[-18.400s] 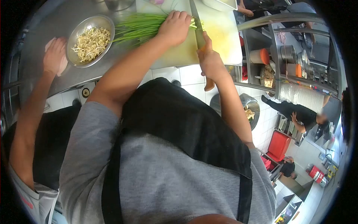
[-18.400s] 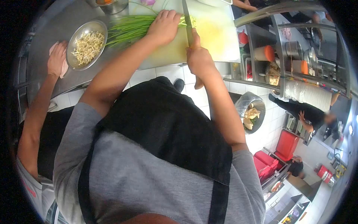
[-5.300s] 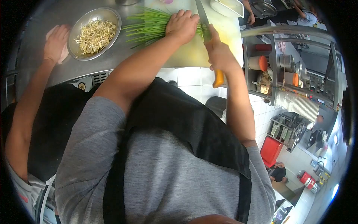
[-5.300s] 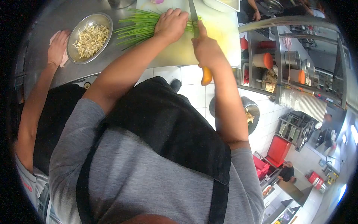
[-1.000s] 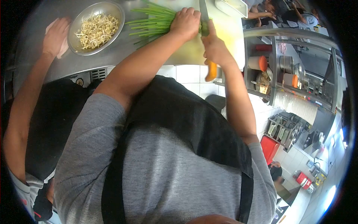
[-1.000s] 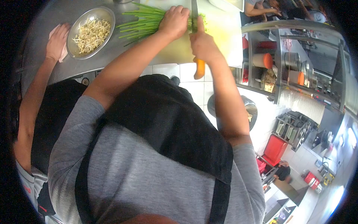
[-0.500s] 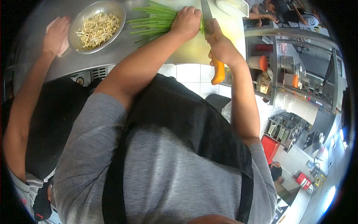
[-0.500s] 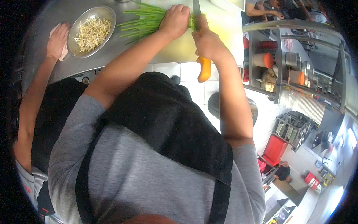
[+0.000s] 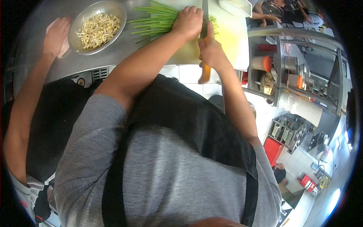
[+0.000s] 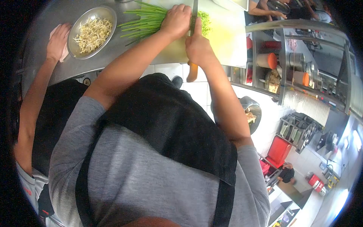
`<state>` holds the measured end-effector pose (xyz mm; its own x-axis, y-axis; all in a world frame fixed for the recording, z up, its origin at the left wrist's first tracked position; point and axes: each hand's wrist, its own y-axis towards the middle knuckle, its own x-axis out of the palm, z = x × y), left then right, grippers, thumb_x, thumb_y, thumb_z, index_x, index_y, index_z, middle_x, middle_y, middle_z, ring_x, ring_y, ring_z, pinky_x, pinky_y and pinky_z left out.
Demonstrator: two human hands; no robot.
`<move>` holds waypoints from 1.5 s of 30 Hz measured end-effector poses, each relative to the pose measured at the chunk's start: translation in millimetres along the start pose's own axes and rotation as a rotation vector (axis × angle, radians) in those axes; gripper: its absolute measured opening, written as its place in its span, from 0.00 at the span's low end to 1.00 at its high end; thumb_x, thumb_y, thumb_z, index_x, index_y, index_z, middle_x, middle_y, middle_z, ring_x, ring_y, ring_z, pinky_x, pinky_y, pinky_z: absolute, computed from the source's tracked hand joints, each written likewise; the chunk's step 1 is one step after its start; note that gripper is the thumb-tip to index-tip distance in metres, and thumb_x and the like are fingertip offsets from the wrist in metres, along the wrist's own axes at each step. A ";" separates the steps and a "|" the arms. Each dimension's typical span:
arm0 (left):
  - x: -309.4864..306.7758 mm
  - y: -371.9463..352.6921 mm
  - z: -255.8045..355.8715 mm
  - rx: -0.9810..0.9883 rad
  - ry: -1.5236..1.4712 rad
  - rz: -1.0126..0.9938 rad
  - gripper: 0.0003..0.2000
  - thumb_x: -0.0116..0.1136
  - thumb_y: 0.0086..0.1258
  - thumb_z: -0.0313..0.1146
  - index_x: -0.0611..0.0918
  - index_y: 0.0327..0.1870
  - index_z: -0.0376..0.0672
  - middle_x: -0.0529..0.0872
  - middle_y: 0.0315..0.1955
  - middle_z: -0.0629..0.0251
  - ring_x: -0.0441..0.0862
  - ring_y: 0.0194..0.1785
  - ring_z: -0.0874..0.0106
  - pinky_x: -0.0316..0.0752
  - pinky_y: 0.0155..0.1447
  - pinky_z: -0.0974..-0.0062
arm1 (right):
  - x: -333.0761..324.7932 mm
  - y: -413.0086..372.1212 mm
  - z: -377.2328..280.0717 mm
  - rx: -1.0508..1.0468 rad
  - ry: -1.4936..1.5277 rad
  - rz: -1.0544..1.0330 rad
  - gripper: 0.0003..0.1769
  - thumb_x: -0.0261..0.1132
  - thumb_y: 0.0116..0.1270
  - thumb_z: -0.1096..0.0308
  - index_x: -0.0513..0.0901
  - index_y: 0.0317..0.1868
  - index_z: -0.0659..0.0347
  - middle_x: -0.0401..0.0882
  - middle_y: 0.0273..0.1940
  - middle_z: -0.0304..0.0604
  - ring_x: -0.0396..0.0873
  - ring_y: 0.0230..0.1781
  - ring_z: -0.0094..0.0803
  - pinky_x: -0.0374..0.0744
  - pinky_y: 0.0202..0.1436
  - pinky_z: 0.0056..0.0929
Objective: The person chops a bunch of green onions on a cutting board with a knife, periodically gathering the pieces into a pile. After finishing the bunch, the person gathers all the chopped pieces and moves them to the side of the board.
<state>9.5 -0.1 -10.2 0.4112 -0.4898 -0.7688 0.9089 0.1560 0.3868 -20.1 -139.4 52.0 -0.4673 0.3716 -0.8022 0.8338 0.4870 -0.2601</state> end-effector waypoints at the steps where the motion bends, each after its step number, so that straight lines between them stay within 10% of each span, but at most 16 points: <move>1: 0.9 0.8 -0.9 -0.003 0.009 -0.017 0.11 0.49 0.63 0.28 0.78 0.44 0.37 0.79 0.46 0.53 0.75 0.53 0.56 0.71 0.59 0.59 | 3.4 5.1 -1.3 0.030 0.016 0.004 0.40 0.51 0.72 0.67 0.38 0.77 0.58 0.82 0.35 0.55 0.81 0.22 0.41 0.84 0.31 0.37; 14: -22.2 9.0 8.4 0.088 0.125 -0.147 0.14 0.54 0.70 0.40 0.78 0.48 0.38 0.79 0.46 0.56 0.74 0.55 0.56 0.70 0.59 0.57 | -24.7 -11.9 4.2 0.219 0.148 -0.025 0.39 0.50 0.74 0.68 0.39 0.78 0.52 0.80 0.37 0.54 0.78 0.18 0.35 0.81 0.20 0.32; 21: -55.9 5.4 -42.3 0.534 0.214 -0.274 0.28 0.64 0.63 0.47 0.74 0.59 0.38 0.75 0.51 0.57 0.71 0.61 0.59 0.68 0.64 0.58 | -21.5 -6.0 20.5 0.115 0.141 -0.013 0.39 0.51 0.73 0.68 0.40 0.78 0.52 0.80 0.33 0.55 0.77 0.16 0.36 0.81 0.19 0.33; 35: -23.4 -13.5 8.2 0.116 0.143 -0.214 0.23 0.60 0.65 0.38 0.74 0.59 0.38 0.72 0.57 0.56 0.68 0.64 0.59 0.65 0.67 0.60 | -14.5 -15.6 0.7 0.018 -0.270 0.079 0.38 0.52 0.71 0.64 0.44 0.77 0.55 0.82 0.32 0.66 0.81 0.32 0.62 0.78 0.42 0.53; 45: -14.9 -6.5 17.8 -0.066 0.068 -0.090 0.21 0.46 0.75 0.48 0.78 0.55 0.41 0.77 0.52 0.58 0.71 0.58 0.60 0.66 0.64 0.62 | -16.4 -12.0 6.0 0.017 -0.238 0.048 0.38 0.52 0.71 0.65 0.44 0.77 0.54 0.83 0.35 0.65 0.82 0.36 0.60 0.78 0.45 0.51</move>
<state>-3.8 -9.1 7.8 0.3295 -0.4454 -0.8325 0.9440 0.1712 0.2820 -20.6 -156.1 65.1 -0.3458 0.1963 -0.9175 0.8593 0.4591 -0.2257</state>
